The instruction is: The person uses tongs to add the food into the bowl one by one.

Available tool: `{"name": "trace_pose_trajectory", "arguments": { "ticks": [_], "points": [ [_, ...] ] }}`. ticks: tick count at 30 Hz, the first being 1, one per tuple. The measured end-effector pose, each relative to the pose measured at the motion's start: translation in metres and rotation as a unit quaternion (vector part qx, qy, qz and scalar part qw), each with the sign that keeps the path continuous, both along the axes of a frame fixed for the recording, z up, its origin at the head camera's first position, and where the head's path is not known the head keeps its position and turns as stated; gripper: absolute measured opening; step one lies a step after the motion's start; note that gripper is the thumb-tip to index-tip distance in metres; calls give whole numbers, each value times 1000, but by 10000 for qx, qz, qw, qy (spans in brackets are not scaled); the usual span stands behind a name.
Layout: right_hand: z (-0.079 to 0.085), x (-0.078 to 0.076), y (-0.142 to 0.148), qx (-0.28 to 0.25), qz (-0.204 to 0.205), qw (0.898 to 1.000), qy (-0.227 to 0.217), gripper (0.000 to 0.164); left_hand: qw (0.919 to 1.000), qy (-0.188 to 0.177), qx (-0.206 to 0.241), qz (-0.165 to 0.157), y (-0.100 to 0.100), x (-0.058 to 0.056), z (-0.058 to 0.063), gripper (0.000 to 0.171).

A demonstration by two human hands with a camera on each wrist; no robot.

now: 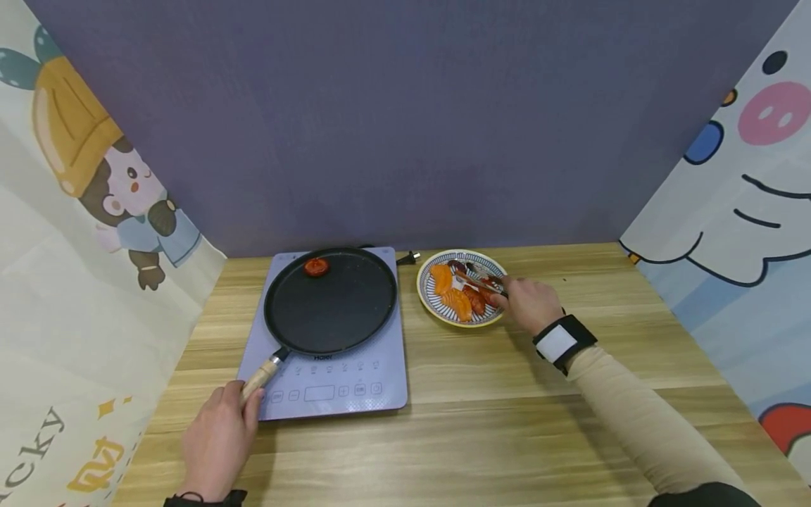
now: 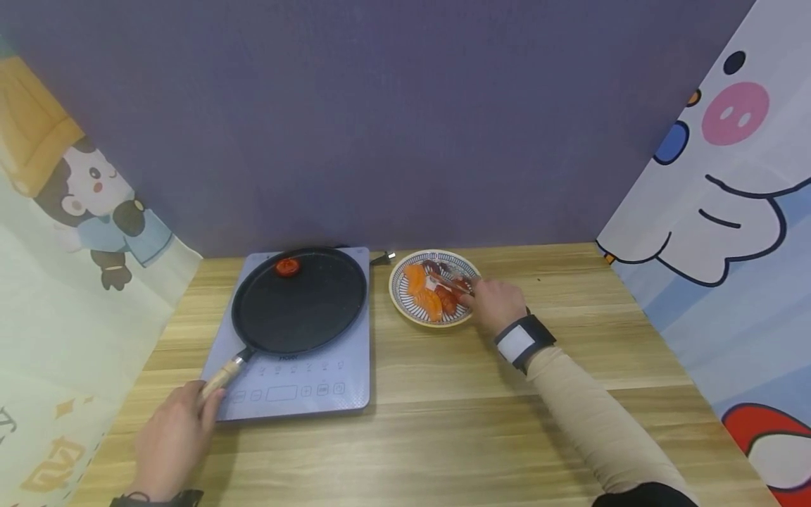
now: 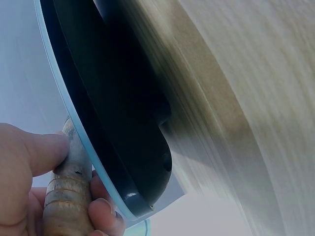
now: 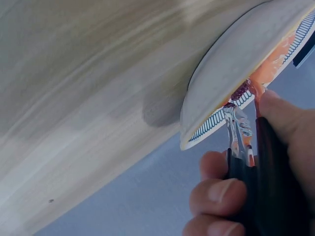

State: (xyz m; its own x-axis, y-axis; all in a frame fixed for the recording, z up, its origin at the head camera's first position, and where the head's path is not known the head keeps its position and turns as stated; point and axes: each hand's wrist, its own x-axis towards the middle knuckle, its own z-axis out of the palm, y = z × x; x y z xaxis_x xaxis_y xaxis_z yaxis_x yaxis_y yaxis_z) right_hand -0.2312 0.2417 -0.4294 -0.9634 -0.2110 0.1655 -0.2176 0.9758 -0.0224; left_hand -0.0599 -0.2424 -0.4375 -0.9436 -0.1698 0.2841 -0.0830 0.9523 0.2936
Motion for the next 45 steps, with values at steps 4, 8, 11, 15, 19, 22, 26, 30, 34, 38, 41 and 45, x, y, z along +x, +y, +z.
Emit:
{"name": "trace_pose_trajectory", "arguments": {
  "ticks": [4,8,11,15,19,22,26,30,34,38,41,45],
  "points": [
    [-1,-3,0,50,-65,9999,61,46,10000,-66,5,19,1,-1,1,33],
    [-2,-4,-2,38,-108,9999,-26,47,10000,-98,12,6,1,-1,1,32],
    [-2,-5,-3,52,-155,9998,-102,45,10000,-52,4,-9,1,-1,1,33],
    [-2,-7,-3,22,-220,9997,-139,42,10000,17,-4,-23,0,-2,0,32],
    [-2,-9,-2,-11,-226,9996,-150,42,10000,65,1,-32,-1,-2,0,32],
    [-2,-9,-1,-12,-213,9997,-105,41,9999,96,0,-44,-1,-2,0,32],
    [-2,-9,-1,23,-223,9997,-62,41,10000,28,26,-33,-1,-2,0,32],
    [-2,-9,-1,78,-224,9996,-149,42,10000,-68,53,-8,-2,0,-1,32],
    [-4,-8,0,70,-238,9996,-158,41,9999,-124,67,-7,-2,1,-1,33],
    [-6,-7,1,46,-193,9998,12,40,9998,-177,65,17,-2,1,-1,33],
    [-8,-8,2,21,-147,9998,130,39,9997,-229,61,45,-2,1,-1,33],
    [-9,-9,4,10,-188,9997,137,37,9997,-243,60,33,-2,0,-2,34]
  ]
}}
